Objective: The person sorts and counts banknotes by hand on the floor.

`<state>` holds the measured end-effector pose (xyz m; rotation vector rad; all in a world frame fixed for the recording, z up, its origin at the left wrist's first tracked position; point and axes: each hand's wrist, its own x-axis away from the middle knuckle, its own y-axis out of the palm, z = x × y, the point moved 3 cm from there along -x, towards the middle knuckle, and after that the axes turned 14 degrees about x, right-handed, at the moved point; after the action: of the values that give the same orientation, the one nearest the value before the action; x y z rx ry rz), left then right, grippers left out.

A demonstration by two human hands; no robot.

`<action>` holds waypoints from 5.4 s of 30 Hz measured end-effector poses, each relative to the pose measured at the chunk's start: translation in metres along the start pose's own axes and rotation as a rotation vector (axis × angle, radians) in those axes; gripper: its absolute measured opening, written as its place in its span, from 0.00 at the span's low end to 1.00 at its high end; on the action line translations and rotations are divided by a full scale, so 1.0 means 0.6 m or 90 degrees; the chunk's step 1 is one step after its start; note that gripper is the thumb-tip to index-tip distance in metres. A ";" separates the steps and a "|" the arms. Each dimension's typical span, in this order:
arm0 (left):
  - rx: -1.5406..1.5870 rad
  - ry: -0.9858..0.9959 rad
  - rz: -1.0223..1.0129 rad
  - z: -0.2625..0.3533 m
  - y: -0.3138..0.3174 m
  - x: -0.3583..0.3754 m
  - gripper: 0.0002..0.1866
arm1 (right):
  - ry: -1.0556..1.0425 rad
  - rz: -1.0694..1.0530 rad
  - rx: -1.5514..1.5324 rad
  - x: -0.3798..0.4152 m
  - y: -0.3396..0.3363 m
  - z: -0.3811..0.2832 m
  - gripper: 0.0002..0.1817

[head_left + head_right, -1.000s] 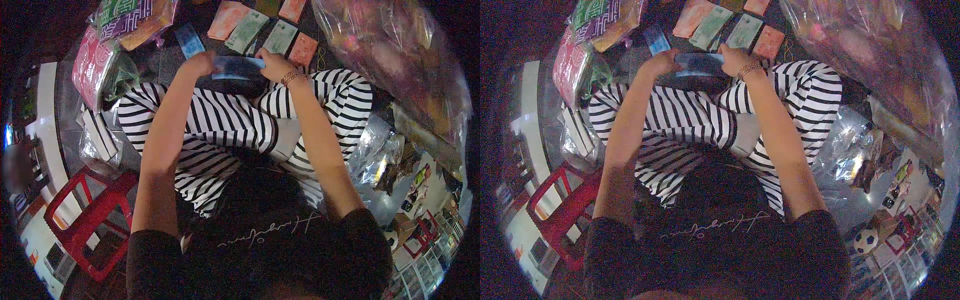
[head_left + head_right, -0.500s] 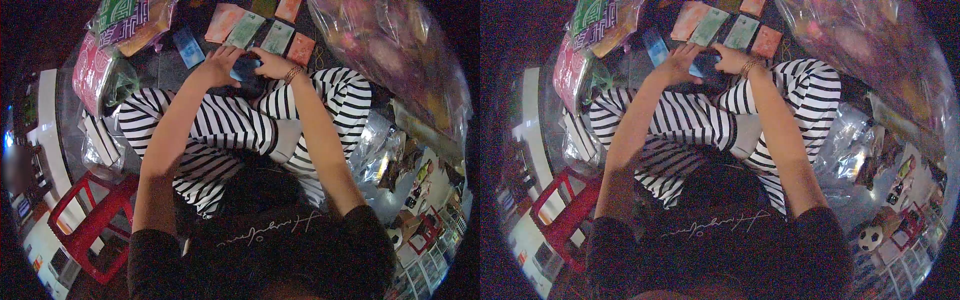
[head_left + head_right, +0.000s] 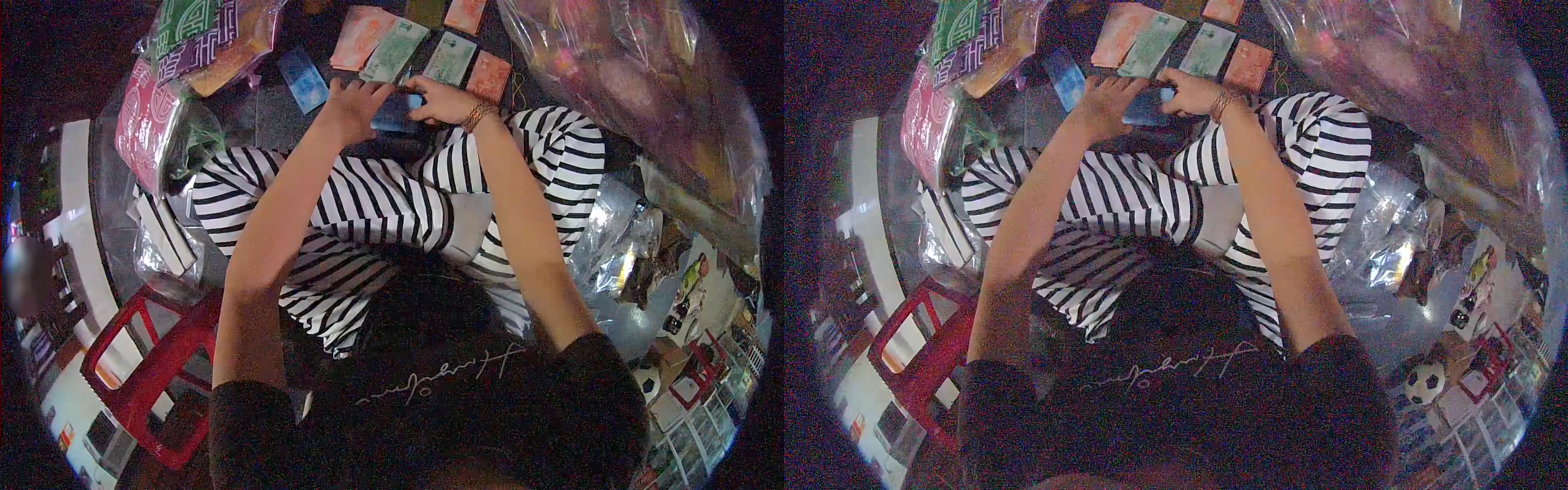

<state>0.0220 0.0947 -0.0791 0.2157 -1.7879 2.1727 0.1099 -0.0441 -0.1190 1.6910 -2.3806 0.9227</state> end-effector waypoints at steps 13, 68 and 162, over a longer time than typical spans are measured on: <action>-0.027 -0.004 -0.006 -0.004 0.012 -0.001 0.43 | 0.107 -0.010 0.117 -0.001 -0.006 0.014 0.32; 0.738 -0.046 0.250 -0.143 0.033 -0.055 0.34 | 0.105 0.162 0.445 -0.004 0.023 -0.016 0.15; 0.949 -0.128 0.243 -0.027 -0.017 0.010 0.30 | -0.077 0.364 -0.091 0.007 -0.019 -0.086 0.22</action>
<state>0.0213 0.1131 -0.0714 0.4168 0.1278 3.3635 0.1042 -0.0238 -0.0707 1.0522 -2.9984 0.6863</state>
